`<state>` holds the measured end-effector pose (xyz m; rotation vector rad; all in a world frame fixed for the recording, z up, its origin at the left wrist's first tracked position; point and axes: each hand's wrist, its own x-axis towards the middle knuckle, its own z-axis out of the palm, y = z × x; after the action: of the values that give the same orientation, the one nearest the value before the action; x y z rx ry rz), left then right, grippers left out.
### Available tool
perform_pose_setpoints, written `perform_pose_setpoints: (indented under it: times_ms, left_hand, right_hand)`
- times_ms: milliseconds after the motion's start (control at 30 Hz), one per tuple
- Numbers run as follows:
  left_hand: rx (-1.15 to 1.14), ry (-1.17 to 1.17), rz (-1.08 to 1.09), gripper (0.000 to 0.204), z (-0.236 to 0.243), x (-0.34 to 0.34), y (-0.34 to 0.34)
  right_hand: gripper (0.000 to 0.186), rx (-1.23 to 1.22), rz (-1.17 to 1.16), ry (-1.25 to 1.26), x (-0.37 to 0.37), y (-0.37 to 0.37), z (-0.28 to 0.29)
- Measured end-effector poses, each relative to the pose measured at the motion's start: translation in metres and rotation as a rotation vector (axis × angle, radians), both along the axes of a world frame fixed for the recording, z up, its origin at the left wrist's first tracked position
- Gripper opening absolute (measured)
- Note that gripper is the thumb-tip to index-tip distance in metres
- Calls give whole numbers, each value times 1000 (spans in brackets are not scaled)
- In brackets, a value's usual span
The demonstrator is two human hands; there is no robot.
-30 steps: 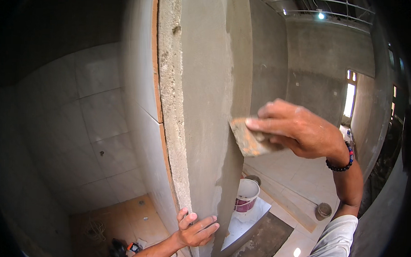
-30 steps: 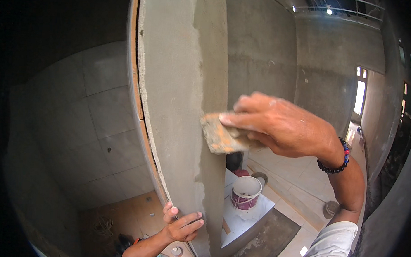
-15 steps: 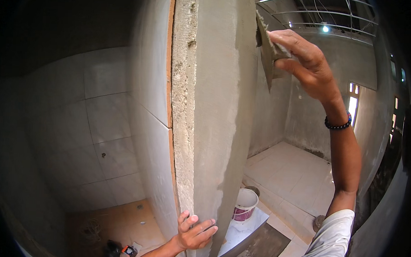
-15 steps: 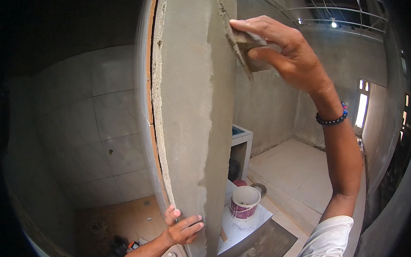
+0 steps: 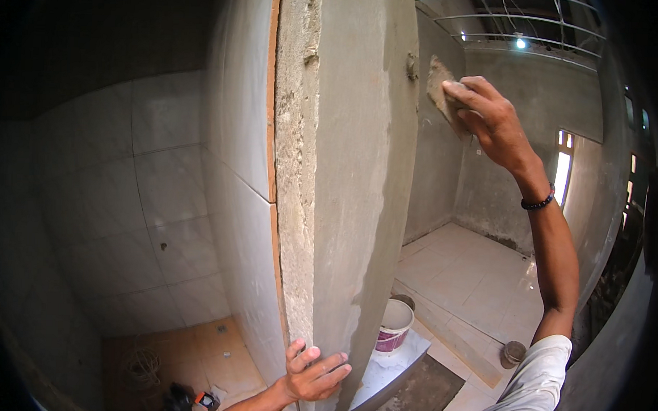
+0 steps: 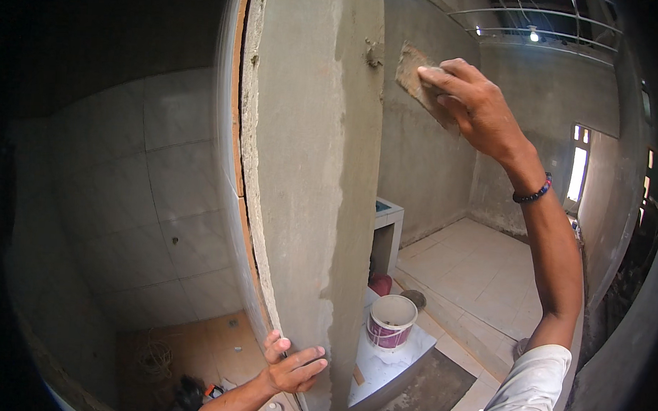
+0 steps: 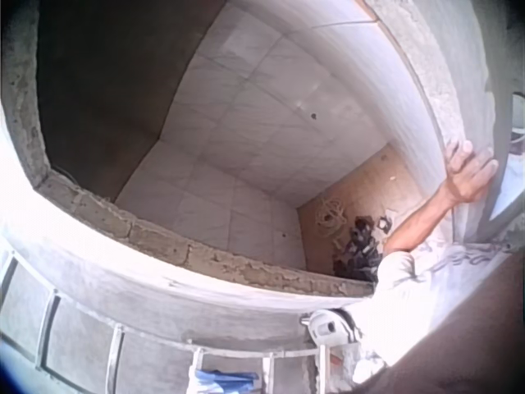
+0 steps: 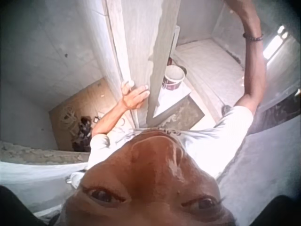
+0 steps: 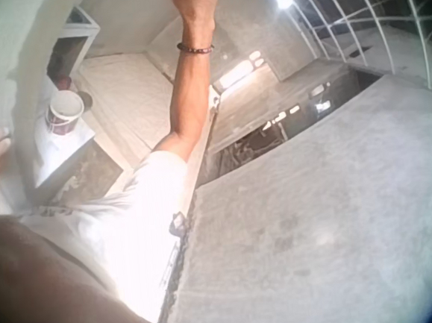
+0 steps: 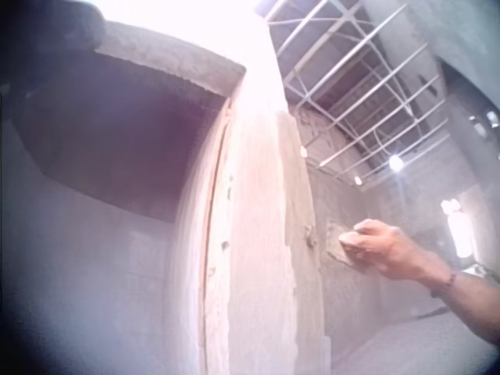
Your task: The person uses a wooden float to smooth and level wet plaster on the corner and sides of an interior wall.
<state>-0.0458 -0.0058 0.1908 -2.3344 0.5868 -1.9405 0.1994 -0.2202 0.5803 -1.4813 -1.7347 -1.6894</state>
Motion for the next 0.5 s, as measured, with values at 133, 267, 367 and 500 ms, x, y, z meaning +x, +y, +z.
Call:
perform_pose_setpoints:
  times_ms: [133, 267, 367, 500]
  left_hand:
    - [14, -10, 2, 21, -2, -2, 5]
    - [30, -4, 2, 21, -5, -2, 7]
    - [5, 22, -39, 21, -4, -4, 4]
    - [18, 8, -63, 21, -2, 0, 3]
  right_hand:
    - [55, 64, 110, -117, -37, 3, 10]
    - [52, 83, -139, -320, -58, 19, 26]
    - [42, 147, -303, -380, -72, 28, 50]
    - [46, 146, -212, -201, -19, 14, 74]
